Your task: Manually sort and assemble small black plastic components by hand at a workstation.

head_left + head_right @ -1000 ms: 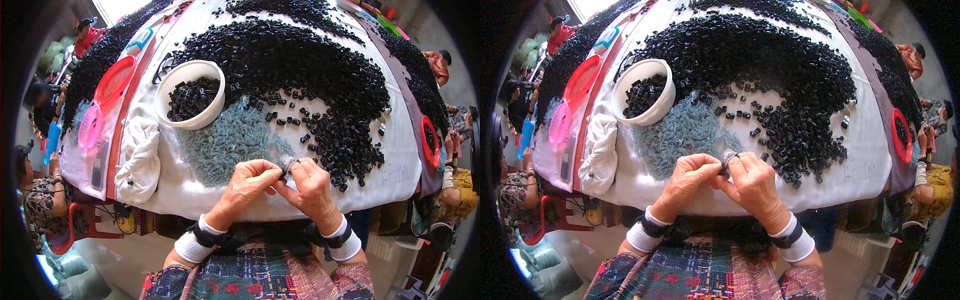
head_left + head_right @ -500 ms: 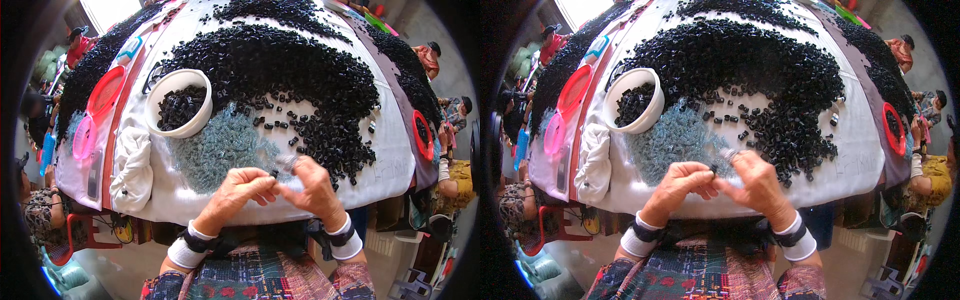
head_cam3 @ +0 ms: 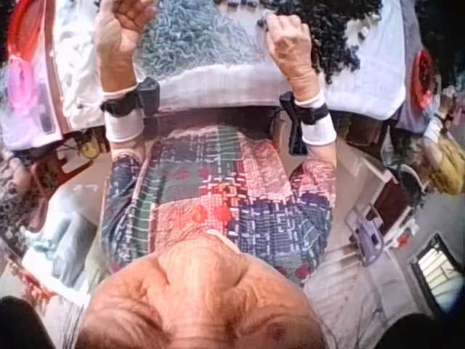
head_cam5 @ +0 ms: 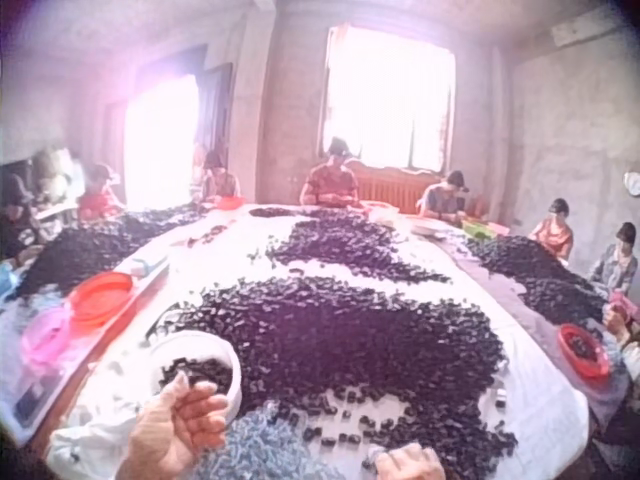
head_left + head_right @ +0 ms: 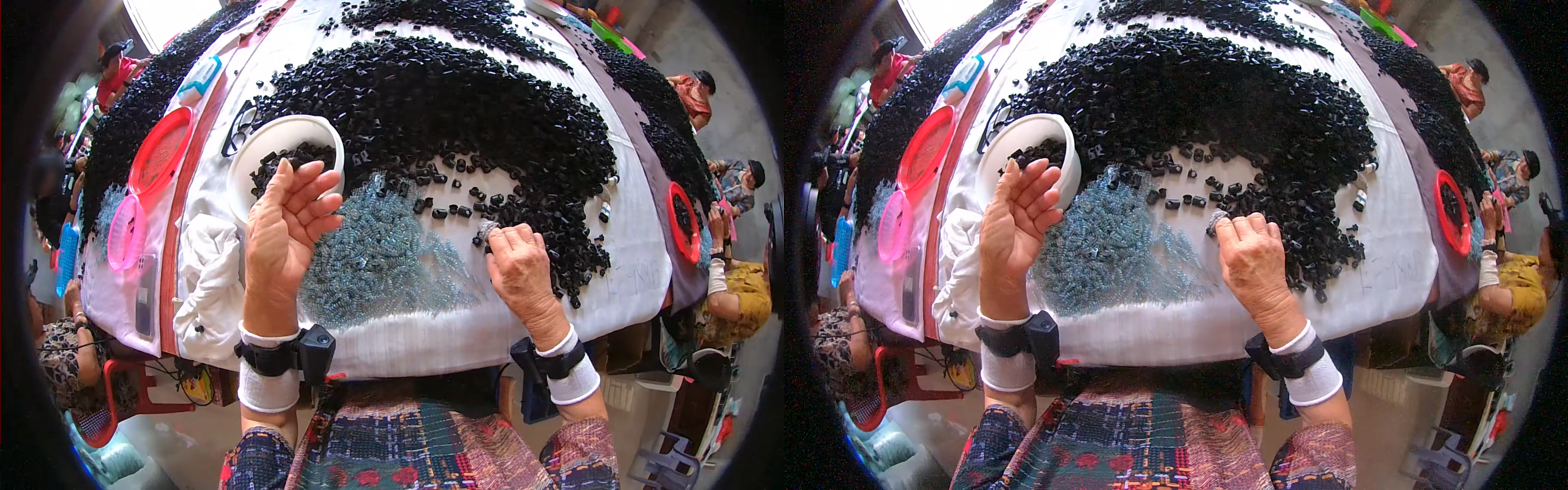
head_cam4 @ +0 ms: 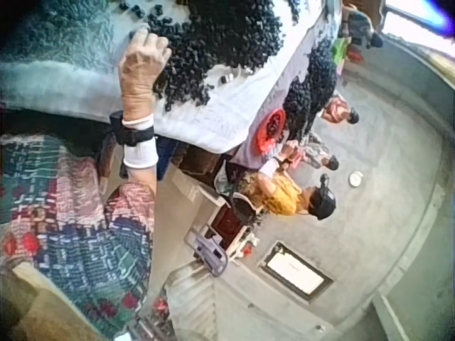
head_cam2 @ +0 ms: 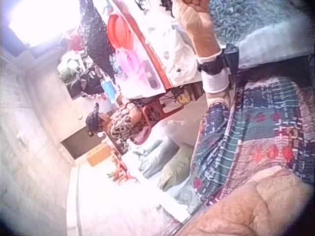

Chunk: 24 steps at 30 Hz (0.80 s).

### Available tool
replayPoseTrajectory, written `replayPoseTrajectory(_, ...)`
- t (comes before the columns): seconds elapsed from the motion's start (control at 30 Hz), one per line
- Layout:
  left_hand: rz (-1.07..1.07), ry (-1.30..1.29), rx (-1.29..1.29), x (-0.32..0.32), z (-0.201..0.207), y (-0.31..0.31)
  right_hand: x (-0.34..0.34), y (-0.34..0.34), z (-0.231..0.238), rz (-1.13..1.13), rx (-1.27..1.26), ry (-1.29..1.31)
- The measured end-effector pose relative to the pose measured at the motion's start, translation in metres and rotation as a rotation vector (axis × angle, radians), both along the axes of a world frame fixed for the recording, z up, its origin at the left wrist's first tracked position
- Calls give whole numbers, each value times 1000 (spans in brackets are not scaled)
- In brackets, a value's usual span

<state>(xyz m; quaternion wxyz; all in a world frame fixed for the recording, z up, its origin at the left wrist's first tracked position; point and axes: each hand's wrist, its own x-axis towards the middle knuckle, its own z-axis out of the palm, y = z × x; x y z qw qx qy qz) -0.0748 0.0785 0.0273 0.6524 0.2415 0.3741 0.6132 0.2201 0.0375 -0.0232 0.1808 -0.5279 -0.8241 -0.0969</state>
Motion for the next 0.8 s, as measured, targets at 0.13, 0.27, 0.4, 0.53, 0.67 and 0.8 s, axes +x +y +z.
replayPoseTrajectory(0.13, -117, 35, 16, -2, -3, -5, -4, 1, 4, -18, -7, 33)
replayPoseTrajectory(0.27, -281, 131, 59, 12, -4, -20, -20, -4, 23, 143, -42, 344)
replayPoseTrajectory(0.4, -460, 221, 17, 34, -2, -30, -45, -7, 50, 342, -110, 528)
replayPoseTrajectory(0.53, -564, 210, 24, 50, -3, -34, -60, -4, 63, 471, -70, 539)
replayPoseTrajectory(0.67, -520, 196, 38, 50, -5, -38, -56, -6, 59, 479, -106, 620)
replayPoseTrajectory(0.8, -471, 172, -9, 46, -10, -41, -34, -4, 54, 301, -104, 660)
